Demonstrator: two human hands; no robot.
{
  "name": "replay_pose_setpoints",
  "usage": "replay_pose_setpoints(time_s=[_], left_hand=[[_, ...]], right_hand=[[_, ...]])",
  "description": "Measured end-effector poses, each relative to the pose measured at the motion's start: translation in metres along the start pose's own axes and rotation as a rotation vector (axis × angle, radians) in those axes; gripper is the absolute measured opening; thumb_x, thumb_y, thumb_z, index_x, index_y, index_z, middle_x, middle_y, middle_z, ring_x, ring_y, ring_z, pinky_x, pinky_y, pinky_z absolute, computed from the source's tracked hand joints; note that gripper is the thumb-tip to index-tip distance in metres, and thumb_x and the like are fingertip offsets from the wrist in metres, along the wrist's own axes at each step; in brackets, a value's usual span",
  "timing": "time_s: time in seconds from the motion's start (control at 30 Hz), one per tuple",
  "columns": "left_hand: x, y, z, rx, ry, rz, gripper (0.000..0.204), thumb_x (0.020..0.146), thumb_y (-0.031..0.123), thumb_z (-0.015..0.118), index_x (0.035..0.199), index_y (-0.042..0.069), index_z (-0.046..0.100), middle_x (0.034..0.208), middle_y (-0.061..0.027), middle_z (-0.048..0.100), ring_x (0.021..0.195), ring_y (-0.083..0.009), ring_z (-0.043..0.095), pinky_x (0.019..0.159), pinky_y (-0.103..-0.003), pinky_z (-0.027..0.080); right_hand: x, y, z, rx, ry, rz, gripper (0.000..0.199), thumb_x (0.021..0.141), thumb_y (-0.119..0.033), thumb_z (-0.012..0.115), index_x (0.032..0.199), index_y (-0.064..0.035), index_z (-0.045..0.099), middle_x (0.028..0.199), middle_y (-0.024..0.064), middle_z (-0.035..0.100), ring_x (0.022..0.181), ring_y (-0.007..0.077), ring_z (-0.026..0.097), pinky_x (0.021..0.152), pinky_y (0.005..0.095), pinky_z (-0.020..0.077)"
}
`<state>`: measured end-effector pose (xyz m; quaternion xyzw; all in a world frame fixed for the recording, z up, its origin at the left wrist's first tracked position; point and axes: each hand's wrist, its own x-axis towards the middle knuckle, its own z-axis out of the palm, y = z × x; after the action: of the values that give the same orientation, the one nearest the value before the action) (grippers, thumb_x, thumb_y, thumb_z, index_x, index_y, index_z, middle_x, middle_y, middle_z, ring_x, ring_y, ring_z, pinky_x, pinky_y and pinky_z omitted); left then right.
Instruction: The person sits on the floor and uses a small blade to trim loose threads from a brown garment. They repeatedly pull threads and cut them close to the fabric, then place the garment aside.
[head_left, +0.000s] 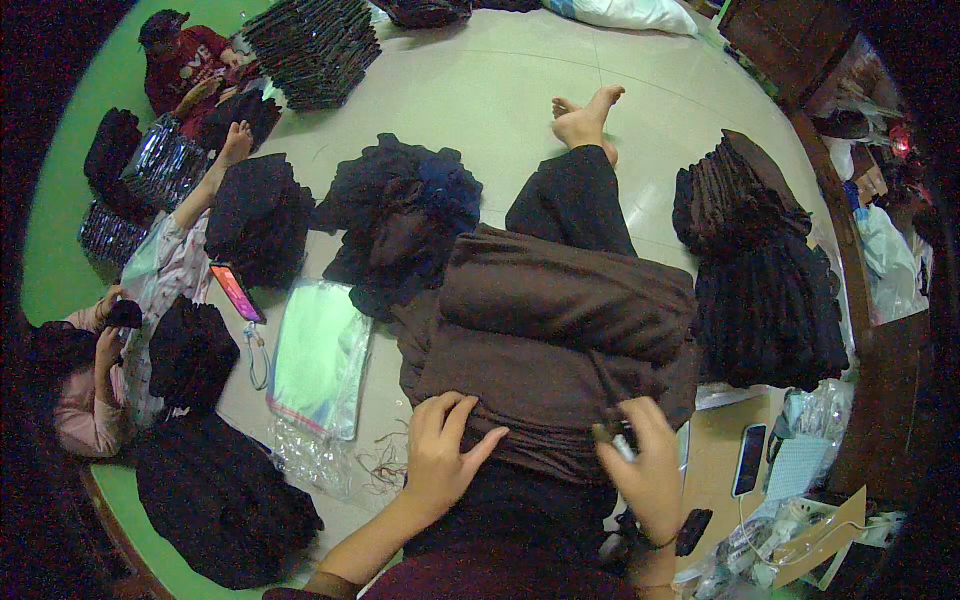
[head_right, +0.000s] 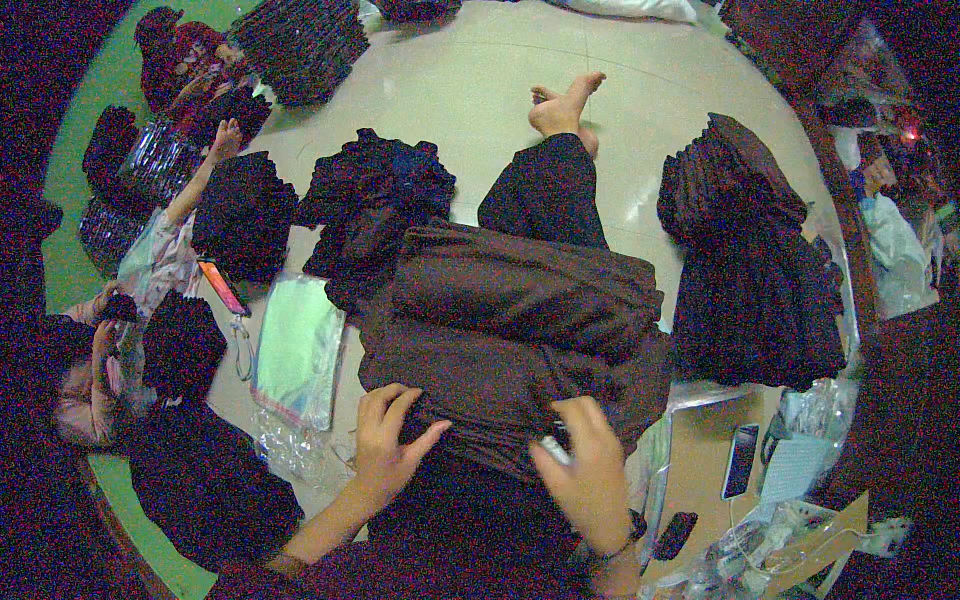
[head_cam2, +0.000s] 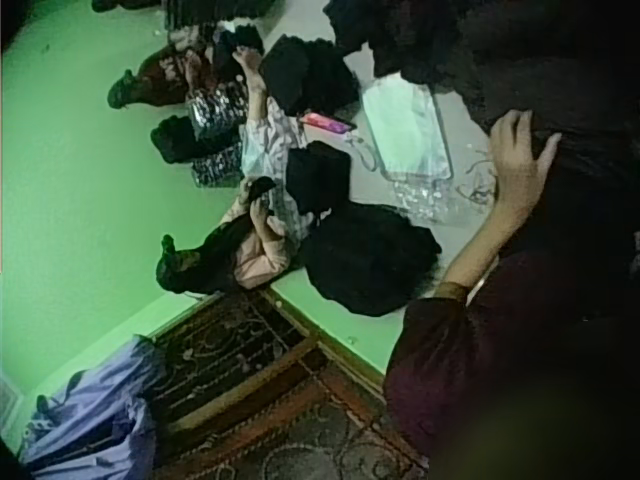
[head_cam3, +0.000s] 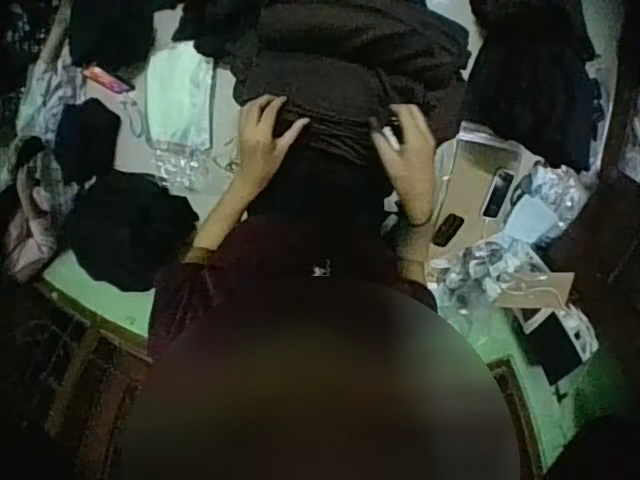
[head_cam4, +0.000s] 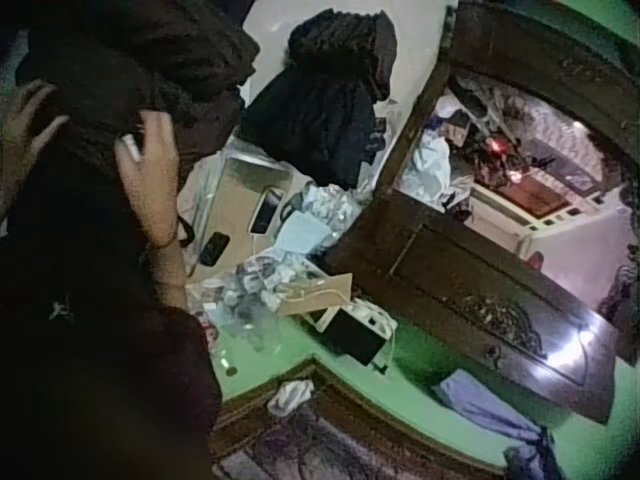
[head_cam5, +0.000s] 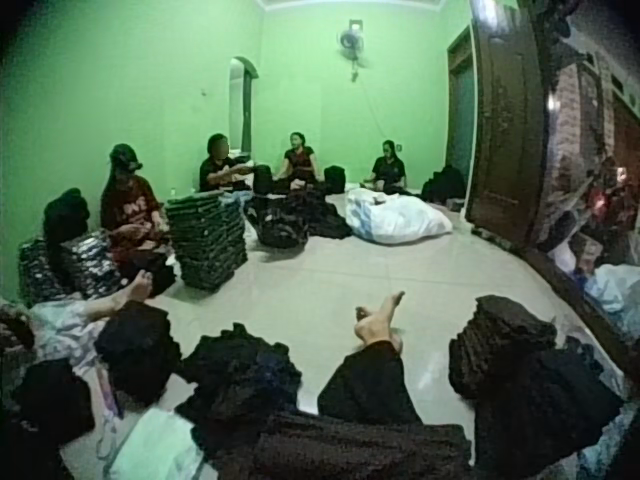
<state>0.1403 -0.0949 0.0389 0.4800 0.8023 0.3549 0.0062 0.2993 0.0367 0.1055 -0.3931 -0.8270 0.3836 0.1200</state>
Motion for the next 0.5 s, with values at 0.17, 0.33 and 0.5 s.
replay_pose_setpoints(time_s=[0.17, 0.33, 0.5], left_hand=[[0.001, -0.003, 0.003, 0.017, -0.058, -0.004, 0.025, 0.069, 0.006, 0.065, 0.093, -0.001, 0.058, 0.088, -0.0122, 0.054, 0.084, -0.0286, 0.051, 0.073, -0.036, 0.042], [0.002, -0.008, -0.016, -0.175, -0.147, -0.101, 0.019, 0.070, -0.002, 0.061, 0.088, 0.002, 0.061, 0.079, -0.0102, 0.056, 0.076, -0.0272, 0.054, 0.068, -0.035, 0.044], [0.004, -0.007, -0.031, -0.176, -0.223, -0.111, 0.022, 0.067, -0.005, 0.059, 0.086, 0.005, 0.063, 0.077, -0.0095, 0.058, 0.076, -0.0257, 0.057, 0.069, -0.032, 0.046]], right_hand=[[0.009, -0.011, 0.048, 0.161, -0.089, -0.157, 0.028, 0.073, -0.012, 0.063, 0.093, 0.0034, 0.051, 0.085, 0.0180, 0.052, 0.078, 0.0341, 0.053, 0.068, 0.0349, 0.0427], [0.020, -0.011, 0.061, 0.190, -0.170, -0.127, 0.028, 0.074, -0.011, 0.061, 0.096, 0.0033, 0.050, 0.086, 0.0200, 0.052, 0.080, 0.0347, 0.054, 0.067, 0.0352, 0.0426], [0.034, -0.011, 0.064, 0.200, -0.375, -0.068, 0.033, 0.076, -0.011, 0.056, 0.106, -0.0007, 0.047, 0.101, 0.0205, 0.050, 0.089, 0.0390, 0.054, 0.074, 0.0414, 0.0457]])
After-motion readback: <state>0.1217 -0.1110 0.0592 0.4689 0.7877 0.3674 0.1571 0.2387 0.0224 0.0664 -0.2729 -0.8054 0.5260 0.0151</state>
